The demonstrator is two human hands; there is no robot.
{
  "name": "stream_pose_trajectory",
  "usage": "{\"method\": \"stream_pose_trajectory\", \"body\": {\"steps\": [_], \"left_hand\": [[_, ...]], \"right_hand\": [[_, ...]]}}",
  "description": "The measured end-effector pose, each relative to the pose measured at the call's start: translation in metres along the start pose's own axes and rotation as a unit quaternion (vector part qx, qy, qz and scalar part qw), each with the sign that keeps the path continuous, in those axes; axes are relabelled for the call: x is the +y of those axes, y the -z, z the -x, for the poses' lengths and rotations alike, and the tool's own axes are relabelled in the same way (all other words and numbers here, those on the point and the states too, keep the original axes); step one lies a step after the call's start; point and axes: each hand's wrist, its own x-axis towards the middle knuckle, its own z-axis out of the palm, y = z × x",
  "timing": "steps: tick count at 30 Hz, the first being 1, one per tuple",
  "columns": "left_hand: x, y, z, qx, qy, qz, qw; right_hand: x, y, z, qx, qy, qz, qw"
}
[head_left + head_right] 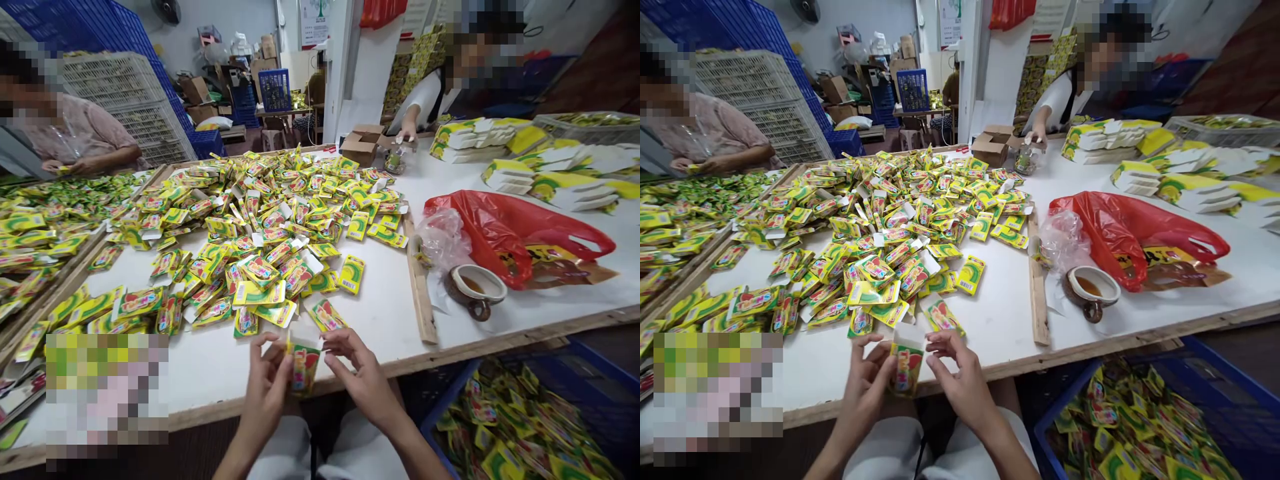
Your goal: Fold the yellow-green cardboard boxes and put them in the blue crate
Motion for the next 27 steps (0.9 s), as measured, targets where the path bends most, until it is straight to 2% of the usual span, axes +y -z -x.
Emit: {"method": "stream_pose_trajectory", "body": {"steps": [3,6,10,17,21,24,27], "left_hand": [[-0.017,-0.024,-0.008,-0.012,-0.010,0.030,0.999],[-0.026,-0.031,-0.017,-0.028,-0.033,0.012,0.999],[-0.027,-0.027,-0.024,-0.049,-0.060,-0.008,0.997],[-0.030,-0.013,-0.025,-0.057,-0.051,-0.063,0.995],[-0.030,-0.011,-0.028,-0.027,-0.093,-0.121,0.988],[-0.030,-0.012,-0.028,-0.002,-0.107,-0.102,0.989],[-0.028,-0.012,-0.027,-0.006,-0.119,-0.096,0.988]], "right_hand": [[0.016,-0.003,-0.007,0.040,0.021,-0.027,0.999],[0.023,0.005,-0.014,0.050,0.032,-0.016,0.998],[0.024,0.007,-0.022,0.040,0.035,-0.002,0.999],[0.021,0.002,-0.027,-0.018,0.041,0.051,0.998],[0.020,-0.004,-0.032,0.003,0.069,0.070,0.995],[0.020,-0.008,-0.033,0.043,0.057,0.051,0.996],[0.016,-0.009,-0.031,0.025,0.072,0.058,0.995]]}}
